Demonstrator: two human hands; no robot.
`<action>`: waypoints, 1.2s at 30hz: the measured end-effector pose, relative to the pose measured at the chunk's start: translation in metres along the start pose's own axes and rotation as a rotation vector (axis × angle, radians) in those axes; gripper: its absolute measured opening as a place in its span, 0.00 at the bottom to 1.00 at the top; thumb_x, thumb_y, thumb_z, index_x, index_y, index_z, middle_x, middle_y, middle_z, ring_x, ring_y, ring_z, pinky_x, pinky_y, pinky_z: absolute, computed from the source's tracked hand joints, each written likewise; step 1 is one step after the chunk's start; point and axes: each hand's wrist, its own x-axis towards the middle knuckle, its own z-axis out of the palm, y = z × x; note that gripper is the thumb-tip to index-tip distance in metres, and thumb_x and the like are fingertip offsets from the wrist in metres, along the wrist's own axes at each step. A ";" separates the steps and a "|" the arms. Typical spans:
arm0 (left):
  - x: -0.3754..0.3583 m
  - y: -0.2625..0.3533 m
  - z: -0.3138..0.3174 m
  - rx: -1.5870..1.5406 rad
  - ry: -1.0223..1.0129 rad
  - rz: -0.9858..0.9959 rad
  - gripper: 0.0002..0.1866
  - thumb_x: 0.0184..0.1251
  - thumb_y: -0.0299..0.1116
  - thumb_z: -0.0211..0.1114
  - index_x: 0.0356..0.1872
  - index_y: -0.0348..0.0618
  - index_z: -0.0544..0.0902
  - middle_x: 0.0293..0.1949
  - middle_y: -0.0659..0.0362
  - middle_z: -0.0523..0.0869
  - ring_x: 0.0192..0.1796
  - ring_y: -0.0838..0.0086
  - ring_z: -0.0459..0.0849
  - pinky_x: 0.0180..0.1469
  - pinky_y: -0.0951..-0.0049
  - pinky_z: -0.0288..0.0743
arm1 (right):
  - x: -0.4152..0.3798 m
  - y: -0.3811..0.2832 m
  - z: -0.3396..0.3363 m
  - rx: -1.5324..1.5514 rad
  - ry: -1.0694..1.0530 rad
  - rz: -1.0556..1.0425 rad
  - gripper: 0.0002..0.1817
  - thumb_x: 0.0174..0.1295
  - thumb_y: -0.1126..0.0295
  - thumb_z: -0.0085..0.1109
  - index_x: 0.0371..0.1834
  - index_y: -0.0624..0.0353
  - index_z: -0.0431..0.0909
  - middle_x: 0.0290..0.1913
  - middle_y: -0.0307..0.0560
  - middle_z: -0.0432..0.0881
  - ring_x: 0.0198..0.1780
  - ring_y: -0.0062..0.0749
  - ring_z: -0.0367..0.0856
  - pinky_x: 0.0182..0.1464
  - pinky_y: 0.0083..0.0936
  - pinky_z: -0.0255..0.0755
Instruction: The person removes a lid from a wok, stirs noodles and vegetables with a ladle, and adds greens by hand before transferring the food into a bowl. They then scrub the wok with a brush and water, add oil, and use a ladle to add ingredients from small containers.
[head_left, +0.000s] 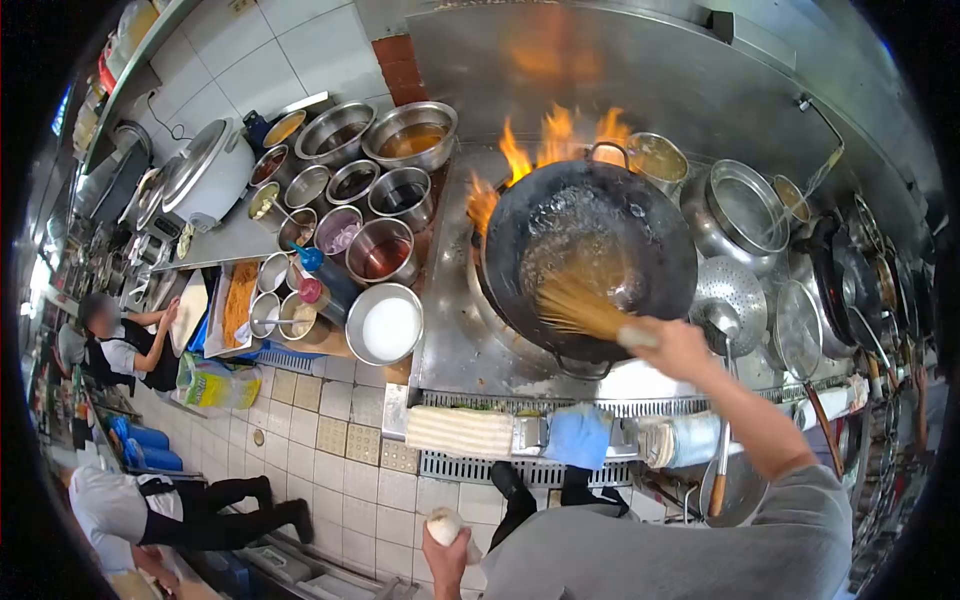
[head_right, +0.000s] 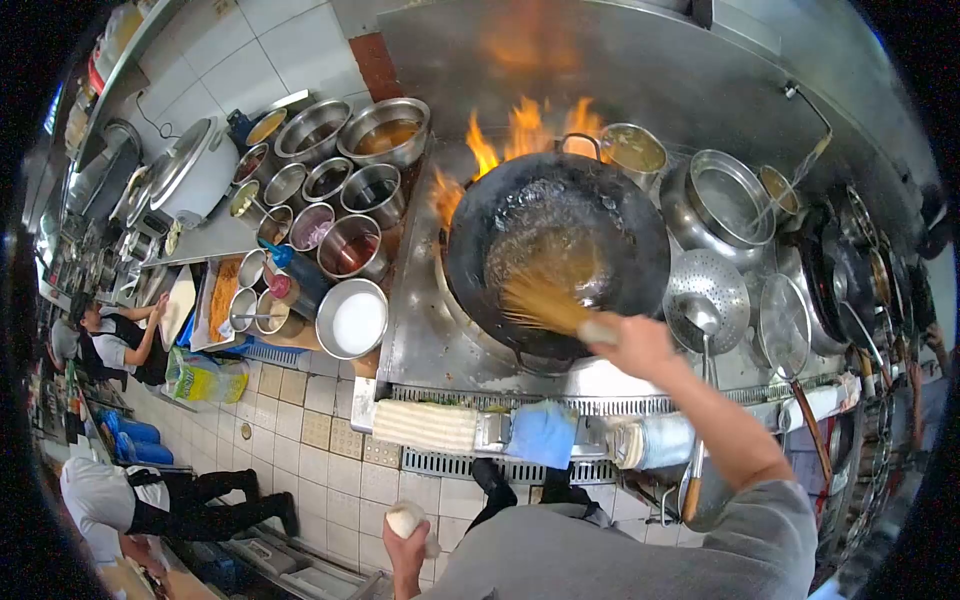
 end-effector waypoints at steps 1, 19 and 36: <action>-0.003 -0.003 -0.002 -0.003 0.007 0.009 0.22 0.45 0.20 0.67 0.45 0.39 0.73 0.35 0.60 0.78 0.36 0.77 0.77 0.40 0.76 0.73 | 0.007 0.019 -0.010 -0.136 0.001 0.057 0.26 0.52 0.52 0.60 0.56 0.42 0.74 0.42 0.52 0.83 0.42 0.47 0.82 0.45 0.40 0.76; -0.010 0.006 0.050 -0.028 -0.106 0.029 0.25 0.43 0.26 0.72 0.46 0.35 0.74 0.36 0.57 0.82 0.37 0.75 0.80 0.41 0.73 0.75 | 0.135 0.053 -0.028 0.108 0.531 0.147 0.22 0.50 0.53 0.61 0.49 0.45 0.78 0.38 0.54 0.83 0.41 0.49 0.82 0.43 0.42 0.76; -0.012 0.058 0.112 -0.057 -0.253 0.019 0.23 0.46 0.21 0.69 0.47 0.36 0.74 0.38 0.59 0.81 0.38 0.76 0.80 0.41 0.75 0.75 | 0.142 0.027 0.013 0.151 0.497 0.019 0.17 0.53 0.58 0.57 0.47 0.47 0.77 0.33 0.56 0.82 0.37 0.50 0.82 0.39 0.44 0.75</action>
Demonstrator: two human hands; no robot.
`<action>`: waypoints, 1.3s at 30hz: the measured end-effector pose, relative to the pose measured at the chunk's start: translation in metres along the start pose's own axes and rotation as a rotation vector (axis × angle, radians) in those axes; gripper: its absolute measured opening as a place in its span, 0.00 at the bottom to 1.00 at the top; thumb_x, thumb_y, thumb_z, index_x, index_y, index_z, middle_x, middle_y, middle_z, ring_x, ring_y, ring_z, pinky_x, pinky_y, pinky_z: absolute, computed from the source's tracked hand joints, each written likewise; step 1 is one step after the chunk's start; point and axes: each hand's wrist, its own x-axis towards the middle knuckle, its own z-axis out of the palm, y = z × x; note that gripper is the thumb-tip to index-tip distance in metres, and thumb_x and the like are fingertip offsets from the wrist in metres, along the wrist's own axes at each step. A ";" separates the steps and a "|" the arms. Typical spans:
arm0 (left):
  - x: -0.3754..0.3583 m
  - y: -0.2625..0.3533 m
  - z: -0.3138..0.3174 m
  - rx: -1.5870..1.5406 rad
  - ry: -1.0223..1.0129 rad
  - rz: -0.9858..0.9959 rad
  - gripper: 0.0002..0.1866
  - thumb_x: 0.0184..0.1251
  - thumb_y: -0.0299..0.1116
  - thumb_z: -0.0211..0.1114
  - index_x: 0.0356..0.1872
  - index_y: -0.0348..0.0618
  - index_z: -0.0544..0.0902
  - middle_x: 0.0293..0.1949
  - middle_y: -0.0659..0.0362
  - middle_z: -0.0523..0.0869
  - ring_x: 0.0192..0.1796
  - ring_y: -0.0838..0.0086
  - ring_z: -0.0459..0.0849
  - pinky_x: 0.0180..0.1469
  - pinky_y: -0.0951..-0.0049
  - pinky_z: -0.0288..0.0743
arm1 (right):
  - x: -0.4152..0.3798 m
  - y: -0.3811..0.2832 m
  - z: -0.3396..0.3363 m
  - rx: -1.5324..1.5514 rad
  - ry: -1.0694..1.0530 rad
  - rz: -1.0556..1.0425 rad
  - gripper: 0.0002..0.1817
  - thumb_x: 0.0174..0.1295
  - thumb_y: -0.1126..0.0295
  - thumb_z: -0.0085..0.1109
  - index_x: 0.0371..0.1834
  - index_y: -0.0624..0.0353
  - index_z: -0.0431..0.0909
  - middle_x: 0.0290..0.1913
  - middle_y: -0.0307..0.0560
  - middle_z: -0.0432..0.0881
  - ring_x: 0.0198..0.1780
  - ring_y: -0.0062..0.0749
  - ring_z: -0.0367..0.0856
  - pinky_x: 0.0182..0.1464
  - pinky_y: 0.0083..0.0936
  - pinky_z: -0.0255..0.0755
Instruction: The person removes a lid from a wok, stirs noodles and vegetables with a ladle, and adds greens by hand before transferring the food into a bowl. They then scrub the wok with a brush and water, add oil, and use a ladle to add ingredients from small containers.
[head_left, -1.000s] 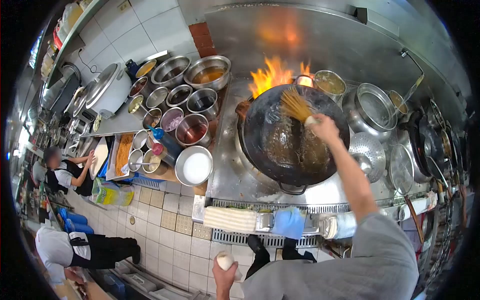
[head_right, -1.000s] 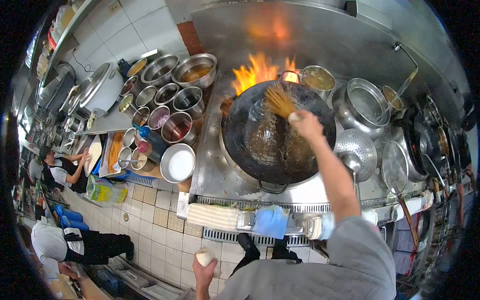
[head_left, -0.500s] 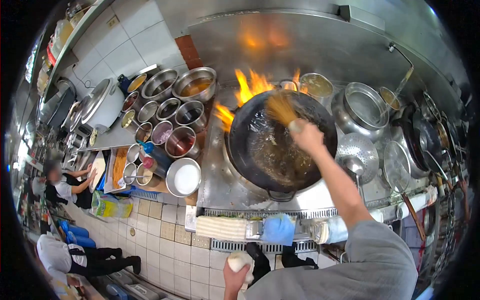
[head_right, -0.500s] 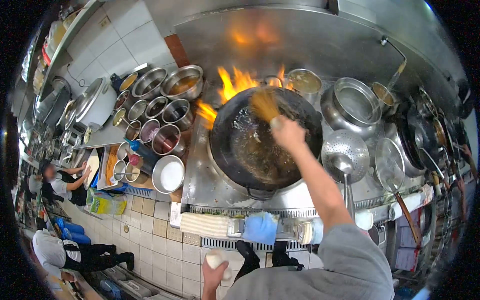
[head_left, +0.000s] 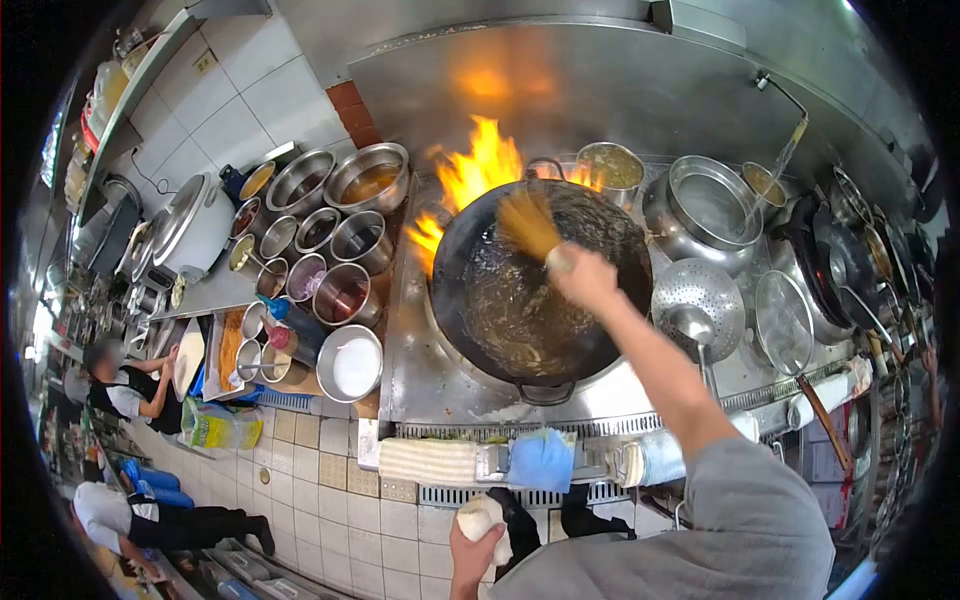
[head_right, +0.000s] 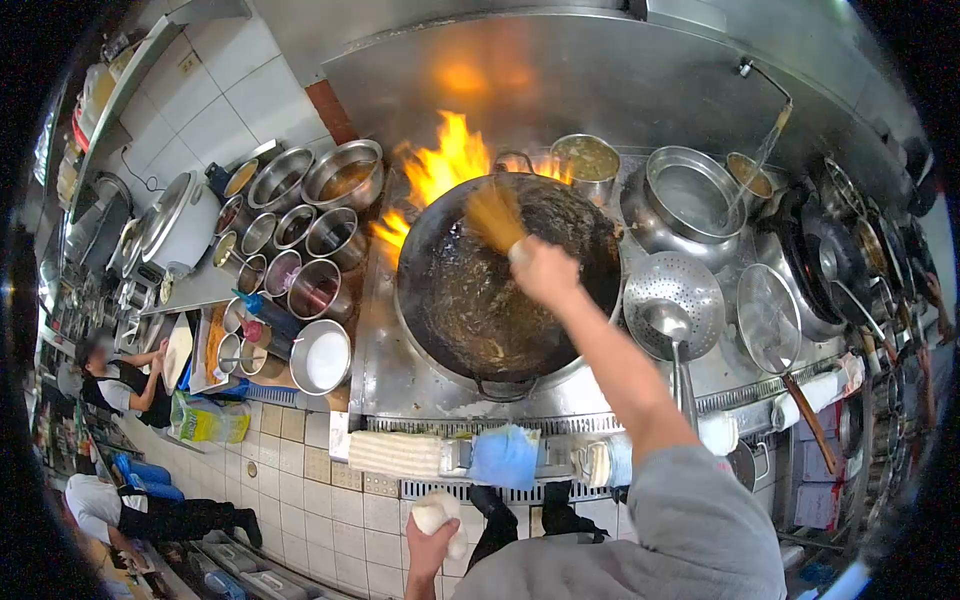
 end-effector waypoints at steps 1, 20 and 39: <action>-0.003 0.002 0.002 0.004 -0.003 -0.011 0.23 0.46 0.21 0.69 0.47 0.36 0.74 0.38 0.59 0.81 0.38 0.76 0.80 0.41 0.75 0.75 | -0.030 -0.008 0.012 0.008 -0.017 -0.052 0.18 0.53 0.58 0.57 0.48 0.47 0.76 0.32 0.57 0.82 0.36 0.50 0.82 0.38 0.44 0.76; 0.097 0.021 0.106 -0.370 -0.247 -0.161 0.17 0.65 0.38 0.59 0.49 0.37 0.75 0.41 0.58 0.81 0.40 0.76 0.80 0.43 0.73 0.75 | -0.080 -0.011 0.007 0.149 -0.241 -0.177 0.26 0.51 0.52 0.61 0.56 0.42 0.73 0.35 0.55 0.83 0.39 0.52 0.82 0.42 0.45 0.75; 0.178 0.009 0.154 -0.372 0.196 0.158 0.19 0.50 0.23 0.60 0.46 0.35 0.68 0.38 0.55 0.78 0.37 0.72 0.78 0.40 0.71 0.74 | -0.077 0.026 -0.106 -0.367 -0.446 -0.122 0.21 0.52 0.56 0.56 0.52 0.37 0.76 0.35 0.46 0.84 0.35 0.42 0.84 0.39 0.38 0.76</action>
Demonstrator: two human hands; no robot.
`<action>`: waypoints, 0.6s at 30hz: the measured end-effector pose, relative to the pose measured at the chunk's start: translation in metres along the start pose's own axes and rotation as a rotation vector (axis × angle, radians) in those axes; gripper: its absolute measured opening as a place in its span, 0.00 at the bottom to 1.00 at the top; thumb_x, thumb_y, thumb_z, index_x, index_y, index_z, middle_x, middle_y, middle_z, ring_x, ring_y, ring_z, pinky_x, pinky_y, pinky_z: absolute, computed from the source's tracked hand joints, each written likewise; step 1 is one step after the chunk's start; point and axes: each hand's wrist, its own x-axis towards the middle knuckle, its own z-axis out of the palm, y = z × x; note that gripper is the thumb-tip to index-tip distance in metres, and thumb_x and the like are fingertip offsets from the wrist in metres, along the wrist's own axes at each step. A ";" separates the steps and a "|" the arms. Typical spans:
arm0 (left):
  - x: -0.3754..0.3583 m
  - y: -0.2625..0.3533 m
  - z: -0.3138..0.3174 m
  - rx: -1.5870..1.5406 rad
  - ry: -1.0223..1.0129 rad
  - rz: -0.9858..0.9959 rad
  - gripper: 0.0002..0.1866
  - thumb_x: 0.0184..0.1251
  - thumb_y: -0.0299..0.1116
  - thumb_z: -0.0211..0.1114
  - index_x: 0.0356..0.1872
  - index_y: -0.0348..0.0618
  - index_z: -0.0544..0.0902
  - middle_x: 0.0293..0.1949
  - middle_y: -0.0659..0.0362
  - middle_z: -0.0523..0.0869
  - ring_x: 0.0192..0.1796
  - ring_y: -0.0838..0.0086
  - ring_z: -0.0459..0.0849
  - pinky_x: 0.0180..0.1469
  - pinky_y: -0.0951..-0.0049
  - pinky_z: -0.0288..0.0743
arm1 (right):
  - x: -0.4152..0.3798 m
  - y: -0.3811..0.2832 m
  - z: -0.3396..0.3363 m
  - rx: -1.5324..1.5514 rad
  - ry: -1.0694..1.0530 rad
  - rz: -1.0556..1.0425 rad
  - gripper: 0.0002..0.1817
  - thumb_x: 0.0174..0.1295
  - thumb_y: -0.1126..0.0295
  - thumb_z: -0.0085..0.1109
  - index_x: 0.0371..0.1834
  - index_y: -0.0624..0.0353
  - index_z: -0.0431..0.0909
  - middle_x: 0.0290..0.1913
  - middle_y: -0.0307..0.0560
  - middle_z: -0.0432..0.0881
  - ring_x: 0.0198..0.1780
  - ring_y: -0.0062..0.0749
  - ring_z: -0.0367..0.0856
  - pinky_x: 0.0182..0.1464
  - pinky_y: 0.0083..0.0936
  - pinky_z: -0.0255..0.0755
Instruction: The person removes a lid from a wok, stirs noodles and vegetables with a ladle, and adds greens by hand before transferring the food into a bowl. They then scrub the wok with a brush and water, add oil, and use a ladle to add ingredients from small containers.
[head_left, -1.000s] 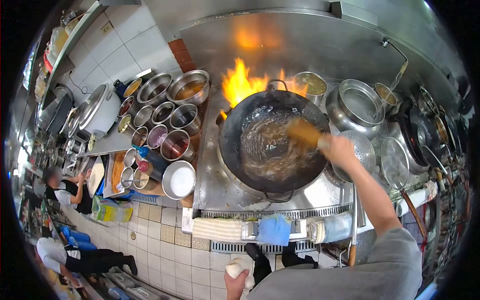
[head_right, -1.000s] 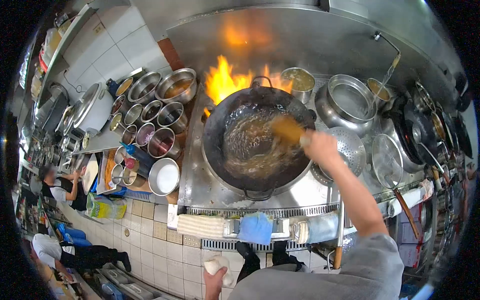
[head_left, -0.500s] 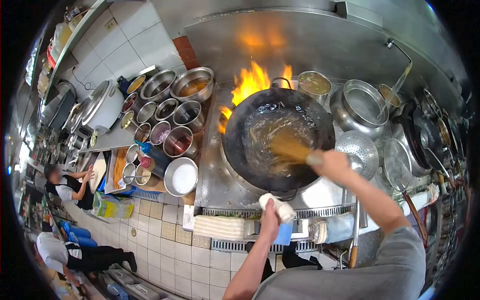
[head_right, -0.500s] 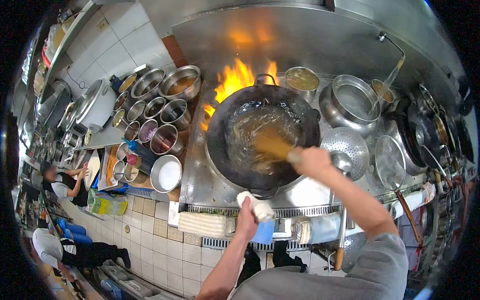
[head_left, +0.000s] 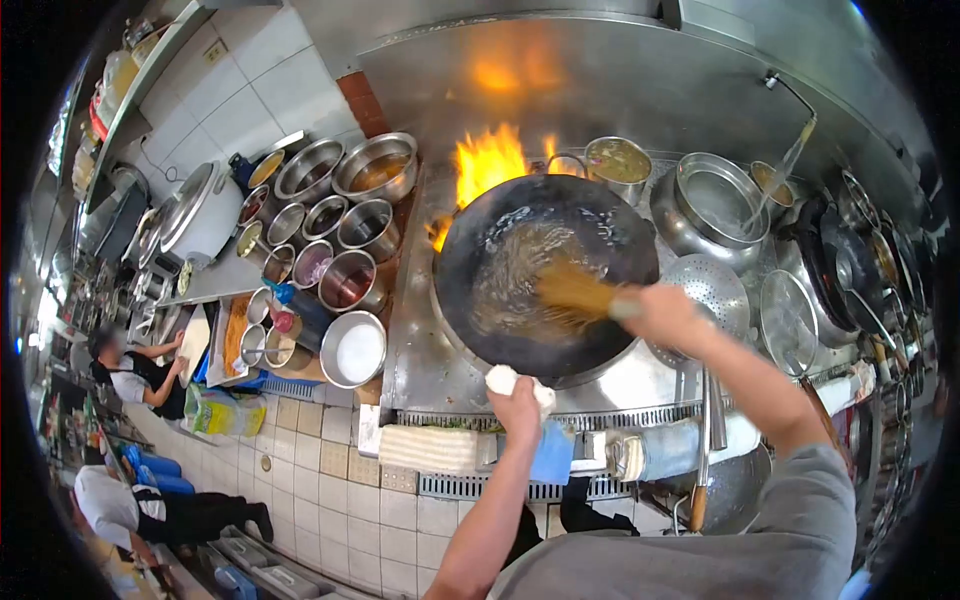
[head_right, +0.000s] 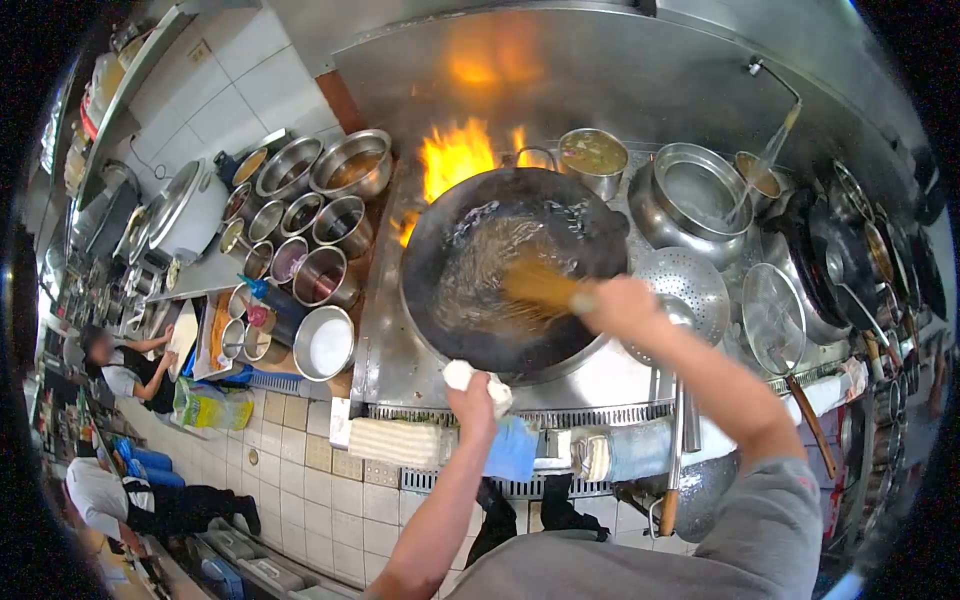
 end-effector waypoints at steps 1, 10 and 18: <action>0.007 0.008 -0.005 -0.002 0.015 0.002 0.19 0.50 0.23 0.60 0.46 0.35 0.68 0.38 0.55 0.78 0.37 0.72 0.78 0.40 0.71 0.74 | 0.008 0.020 -0.017 -0.070 0.014 0.045 0.19 0.52 0.55 0.56 0.50 0.38 0.78 0.36 0.45 0.84 0.37 0.41 0.84 0.42 0.39 0.76; 0.018 0.050 -0.015 0.069 -0.154 -0.174 0.07 0.47 0.22 0.57 0.30 0.40 0.73 0.25 0.61 0.76 0.25 0.74 0.77 0.26 0.71 0.71 | 0.111 -0.056 0.062 0.804 0.324 0.158 0.26 0.47 0.53 0.64 0.51 0.45 0.78 0.46 0.51 0.82 0.50 0.46 0.79 0.54 0.39 0.71; 0.022 0.039 -0.016 0.085 -0.079 -0.085 0.08 0.47 0.22 0.58 0.31 0.38 0.74 0.24 0.61 0.76 0.23 0.74 0.76 0.26 0.71 0.71 | -0.003 -0.077 0.038 0.657 -0.085 0.026 0.28 0.49 0.51 0.61 0.53 0.50 0.76 0.49 0.51 0.81 0.51 0.47 0.79 0.54 0.37 0.70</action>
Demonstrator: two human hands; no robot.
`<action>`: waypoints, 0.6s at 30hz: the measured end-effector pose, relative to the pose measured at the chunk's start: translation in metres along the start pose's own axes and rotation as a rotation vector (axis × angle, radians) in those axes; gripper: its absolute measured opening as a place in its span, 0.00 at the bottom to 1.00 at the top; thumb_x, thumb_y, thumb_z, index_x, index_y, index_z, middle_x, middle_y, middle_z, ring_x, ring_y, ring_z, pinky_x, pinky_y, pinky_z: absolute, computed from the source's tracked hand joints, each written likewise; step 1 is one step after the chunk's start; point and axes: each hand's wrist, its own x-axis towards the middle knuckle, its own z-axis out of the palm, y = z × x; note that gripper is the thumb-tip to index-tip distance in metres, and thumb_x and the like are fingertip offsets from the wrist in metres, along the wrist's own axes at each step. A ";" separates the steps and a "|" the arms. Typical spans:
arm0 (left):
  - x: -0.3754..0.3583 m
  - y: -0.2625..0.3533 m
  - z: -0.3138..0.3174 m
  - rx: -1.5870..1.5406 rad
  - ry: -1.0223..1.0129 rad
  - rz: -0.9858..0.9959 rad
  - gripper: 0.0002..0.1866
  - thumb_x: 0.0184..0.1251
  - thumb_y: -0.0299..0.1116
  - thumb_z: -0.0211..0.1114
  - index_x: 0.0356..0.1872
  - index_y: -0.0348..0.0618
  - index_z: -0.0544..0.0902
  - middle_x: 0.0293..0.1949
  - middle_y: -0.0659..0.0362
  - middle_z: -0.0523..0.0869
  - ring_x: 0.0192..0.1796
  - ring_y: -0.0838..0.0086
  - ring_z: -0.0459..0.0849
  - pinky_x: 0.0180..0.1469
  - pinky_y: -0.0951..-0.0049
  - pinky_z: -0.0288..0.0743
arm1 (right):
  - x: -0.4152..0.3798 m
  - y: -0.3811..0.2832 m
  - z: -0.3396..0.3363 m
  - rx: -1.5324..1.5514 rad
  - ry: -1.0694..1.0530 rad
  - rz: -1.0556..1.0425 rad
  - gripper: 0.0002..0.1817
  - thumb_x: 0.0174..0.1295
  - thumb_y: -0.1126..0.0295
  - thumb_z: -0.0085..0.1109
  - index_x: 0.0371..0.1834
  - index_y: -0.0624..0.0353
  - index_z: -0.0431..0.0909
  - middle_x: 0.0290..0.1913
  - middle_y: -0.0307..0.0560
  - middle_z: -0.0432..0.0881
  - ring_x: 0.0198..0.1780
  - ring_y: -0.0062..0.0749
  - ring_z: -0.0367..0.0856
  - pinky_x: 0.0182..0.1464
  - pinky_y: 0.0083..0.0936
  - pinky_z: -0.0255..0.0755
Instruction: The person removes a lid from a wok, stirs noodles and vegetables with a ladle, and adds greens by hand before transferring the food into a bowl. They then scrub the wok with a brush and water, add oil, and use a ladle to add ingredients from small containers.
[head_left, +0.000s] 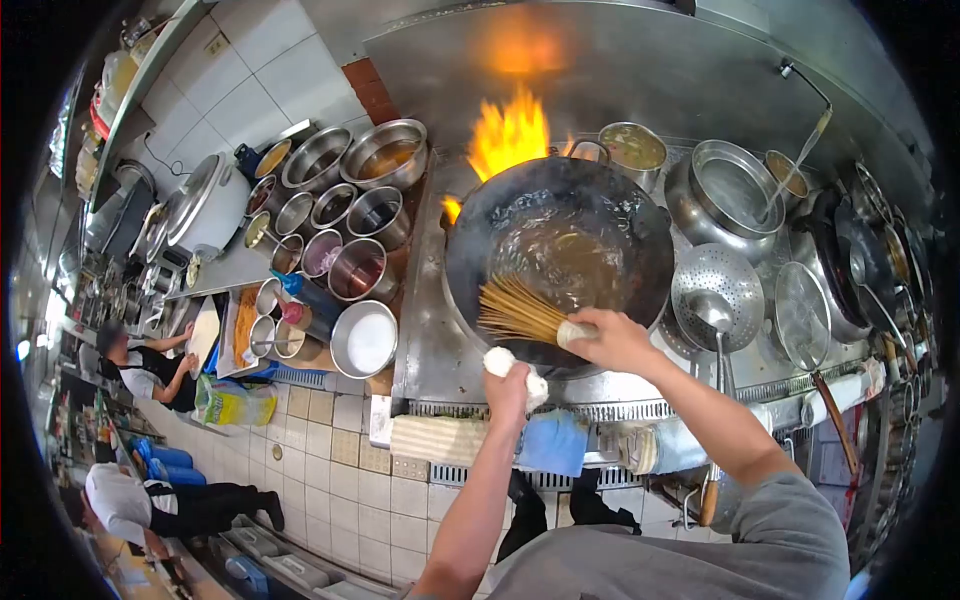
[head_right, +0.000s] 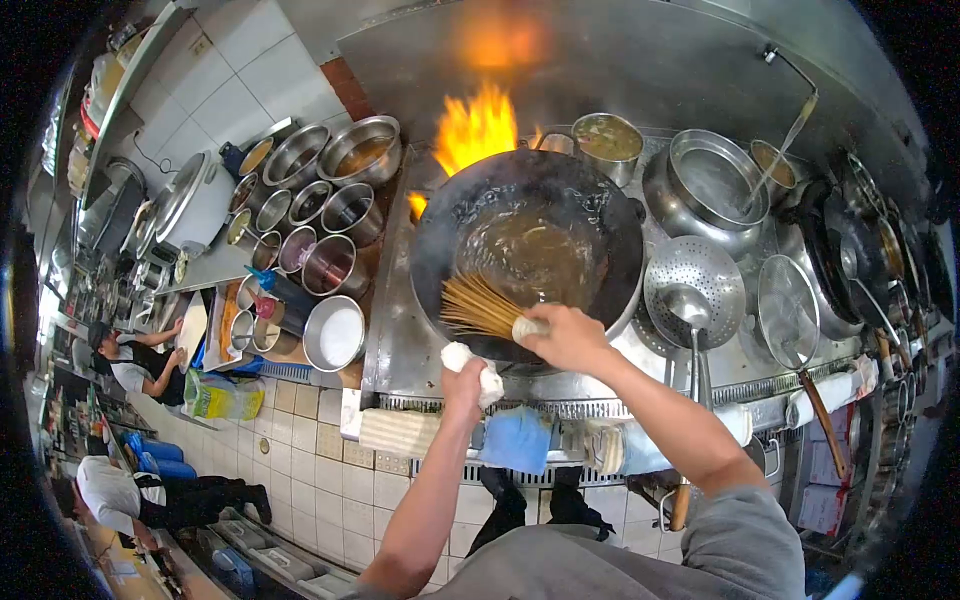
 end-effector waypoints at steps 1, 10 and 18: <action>0.001 -0.001 0.000 0.011 0.008 0.008 0.07 0.47 0.23 0.59 0.29 0.38 0.75 0.24 0.60 0.77 0.23 0.74 0.76 0.26 0.71 0.71 | 0.012 -0.013 -0.006 -0.028 0.020 0.024 0.28 0.48 0.50 0.60 0.52 0.51 0.77 0.49 0.51 0.81 0.50 0.46 0.79 0.54 0.35 0.70; 0.003 -0.005 -0.002 0.104 -0.008 -0.032 0.11 0.46 0.27 0.61 0.32 0.34 0.75 0.26 0.55 0.80 0.27 0.70 0.79 0.30 0.69 0.74 | 0.015 -0.018 0.031 -0.107 0.240 -0.135 0.22 0.55 0.53 0.55 0.52 0.43 0.75 0.39 0.55 0.82 0.44 0.51 0.81 0.45 0.44 0.73; 0.025 -0.041 -0.010 0.130 -0.024 -0.112 0.25 0.45 0.30 0.64 0.46 0.29 0.68 0.40 0.47 0.78 0.42 0.64 0.79 0.46 0.67 0.73 | 0.063 0.019 -0.110 -0.636 0.383 0.200 0.16 0.56 0.59 0.47 0.37 0.54 0.82 0.39 0.54 0.83 0.42 0.45 0.83 0.43 0.42 0.75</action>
